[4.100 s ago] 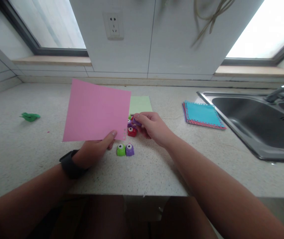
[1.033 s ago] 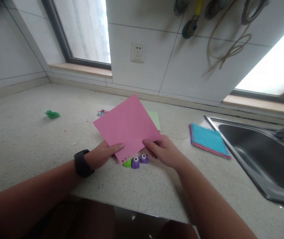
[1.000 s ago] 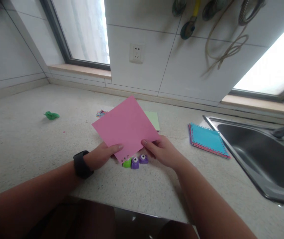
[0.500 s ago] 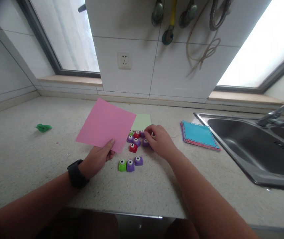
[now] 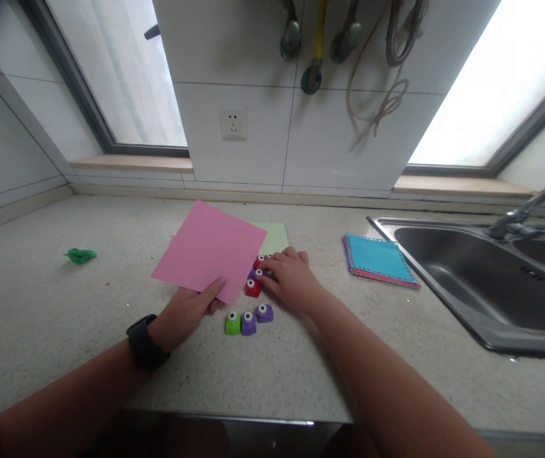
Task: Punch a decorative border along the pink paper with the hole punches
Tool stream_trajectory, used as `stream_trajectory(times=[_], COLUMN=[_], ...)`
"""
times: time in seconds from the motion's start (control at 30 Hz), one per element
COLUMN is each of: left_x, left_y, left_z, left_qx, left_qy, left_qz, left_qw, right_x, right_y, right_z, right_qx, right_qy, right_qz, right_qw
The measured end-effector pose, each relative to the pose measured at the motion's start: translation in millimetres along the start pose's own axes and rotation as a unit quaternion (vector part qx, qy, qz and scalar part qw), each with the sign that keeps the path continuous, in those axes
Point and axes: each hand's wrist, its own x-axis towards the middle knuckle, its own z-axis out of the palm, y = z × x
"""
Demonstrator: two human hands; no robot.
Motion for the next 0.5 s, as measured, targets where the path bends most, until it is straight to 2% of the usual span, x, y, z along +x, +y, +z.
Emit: stream_trajectory(times=[0.1, 0.17, 0.27, 0.37, 0.43, 0.5], left_x=[-1.7, -2.5, -2.8, -3.0, -3.3, -3.8], left_y=[1.9, 2.1, 1.9, 1.7, 1.5, 0.8], left_z=[0.1, -0.1, -0.2, 0.3, 0.7, 0.7], left_qx=[-0.002, 0.002, 0.007, 0.015, 0.025, 0.035], left_qy=[-0.003, -0.005, -0.004, 0.015, 0.028, 0.025], left_qz=[-0.025, -0.042, -0.042, -0.032, -0.033, -0.042], left_qw=[1.0, 0.999, 0.999, 0.999, 0.999, 0.998], right_x=[0.6, -0.3, -3.3, -5.7, -6.1, -5.7], right_y=[2.2, 3.8, 4.2, -0.1, -4.5, -8.1], right_z=[-2.7, -5.3, -8.7, -11.6, -13.1, -14.1], right_qx=[0.086, 0.213, 0.433, 0.574, 0.624, 0.645], right_qy=[0.025, 0.045, 0.078, 0.106, 0.123, 0.134], right_qz=[0.029, 0.058, 0.107, 0.12, 0.114, 0.113], right_qw=[0.996, 0.974, 0.891, 0.803, 0.763, 0.744])
